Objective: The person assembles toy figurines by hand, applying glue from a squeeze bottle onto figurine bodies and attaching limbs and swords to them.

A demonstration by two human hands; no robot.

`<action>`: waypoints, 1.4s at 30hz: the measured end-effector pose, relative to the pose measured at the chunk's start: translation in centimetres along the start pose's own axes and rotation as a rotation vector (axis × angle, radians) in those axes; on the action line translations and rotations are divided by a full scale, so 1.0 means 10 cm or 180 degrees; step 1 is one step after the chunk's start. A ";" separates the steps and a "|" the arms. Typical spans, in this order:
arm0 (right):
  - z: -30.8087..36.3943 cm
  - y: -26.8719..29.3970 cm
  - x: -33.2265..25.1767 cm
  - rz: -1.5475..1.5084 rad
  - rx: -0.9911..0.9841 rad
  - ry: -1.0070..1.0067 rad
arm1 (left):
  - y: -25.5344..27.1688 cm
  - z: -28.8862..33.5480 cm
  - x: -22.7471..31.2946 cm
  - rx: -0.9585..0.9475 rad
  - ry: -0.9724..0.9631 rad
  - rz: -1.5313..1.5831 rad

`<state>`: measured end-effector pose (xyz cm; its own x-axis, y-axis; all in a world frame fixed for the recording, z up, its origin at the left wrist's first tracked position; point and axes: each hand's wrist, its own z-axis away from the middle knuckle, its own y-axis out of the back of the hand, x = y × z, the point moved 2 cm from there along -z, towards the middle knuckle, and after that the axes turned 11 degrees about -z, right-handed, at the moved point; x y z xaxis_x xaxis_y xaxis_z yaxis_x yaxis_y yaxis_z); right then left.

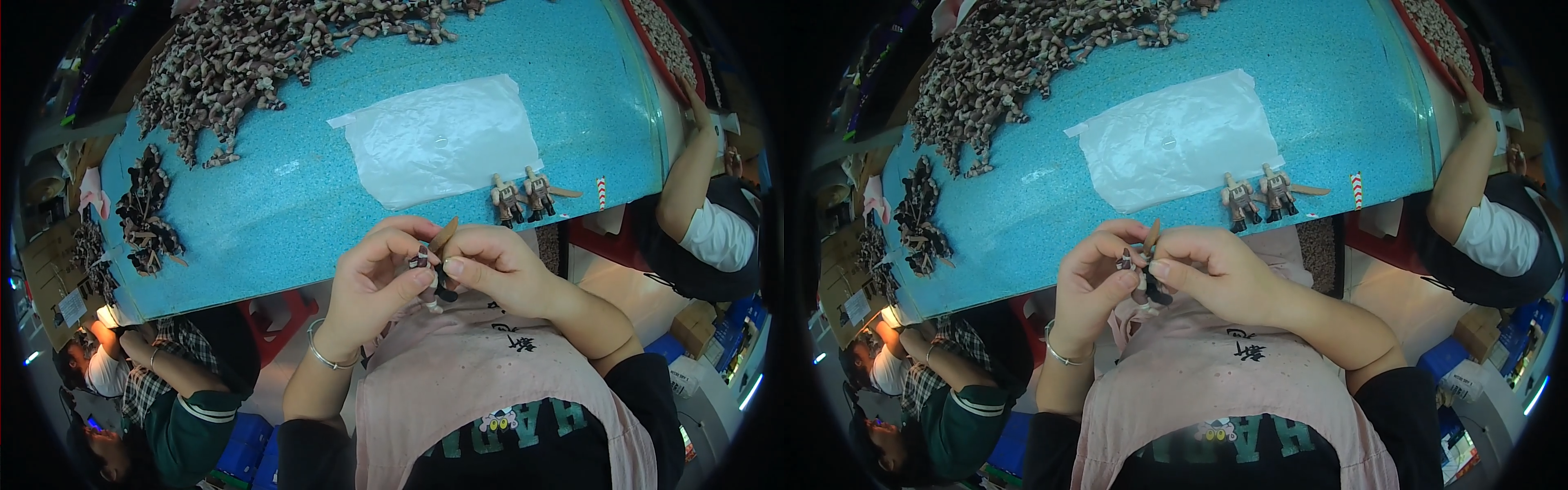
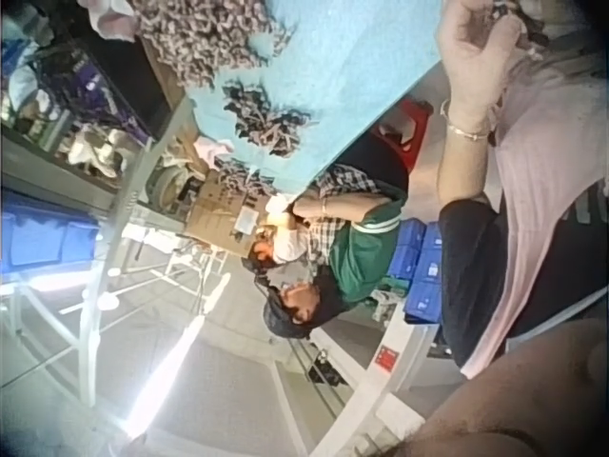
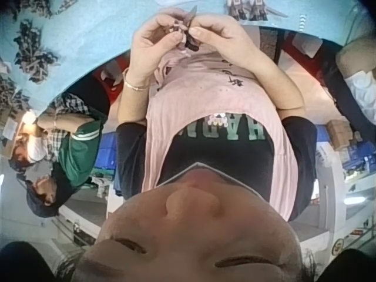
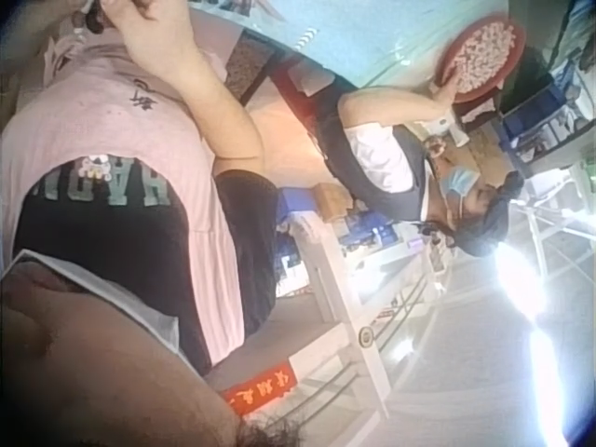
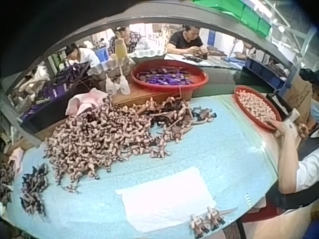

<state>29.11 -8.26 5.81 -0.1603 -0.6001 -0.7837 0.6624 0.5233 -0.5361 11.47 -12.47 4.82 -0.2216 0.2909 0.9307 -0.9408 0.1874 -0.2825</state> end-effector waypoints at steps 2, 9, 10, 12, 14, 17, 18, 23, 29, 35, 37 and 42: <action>-0.01 0.01 0.01 0.0003 0.0045 -0.0026 | -0.03 0.02 0.00 0.0104 -0.0098 -0.0261; -0.06 -0.06 0.00 0.1033 0.0240 0.0952 | -0.19 0.01 0.05 0.1099 -0.0709 0.0156; -0.06 -0.05 -0.01 0.1165 0.0217 0.0996 | -0.19 0.04 0.07 0.0999 -0.0361 0.0155; -0.04 -0.05 -0.02 0.1295 0.0187 0.1038 | -0.13 0.05 0.05 0.0905 -0.0013 0.0154; 0.00 -0.08 -0.03 0.1042 0.0324 0.0987 | -0.06 0.03 0.00 0.0131 -0.0303 -0.0152; 0.00 -0.15 -0.08 0.0929 0.0418 0.1129 | -0.03 0.06 -0.01 0.0068 -0.0196 -0.0105; 0.00 -0.14 -0.10 0.0930 0.0422 0.1130 | -0.03 0.06 -0.01 0.0064 -0.0196 -0.0105; -0.06 -0.15 -0.17 0.1642 0.0035 0.1450 | -0.03 0.06 -0.03 0.0170 -0.0618 -0.0429; -0.05 -0.15 -0.13 0.1514 0.0097 0.1424 | -0.07 0.04 -0.02 0.0374 -0.0746 -0.0483; -0.09 -0.13 -0.13 0.1573 0.0036 0.1243 | -0.04 0.05 -0.02 0.0363 -0.0627 -0.0476; -0.15 -0.11 -0.19 0.1576 0.0023 0.1196 | -0.02 0.06 -0.04 0.0416 -0.0644 -0.0450; -0.47 0.35 -0.52 0.2175 0.0659 0.1249 | 0.14 0.12 -0.06 0.0729 -0.0601 -0.0469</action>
<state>28.84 -0.46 6.54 0.1090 0.0871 -0.9902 0.8223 0.5518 0.1391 10.02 -13.47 4.16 -0.1024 0.0933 0.9904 -0.9947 -0.0076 -0.1022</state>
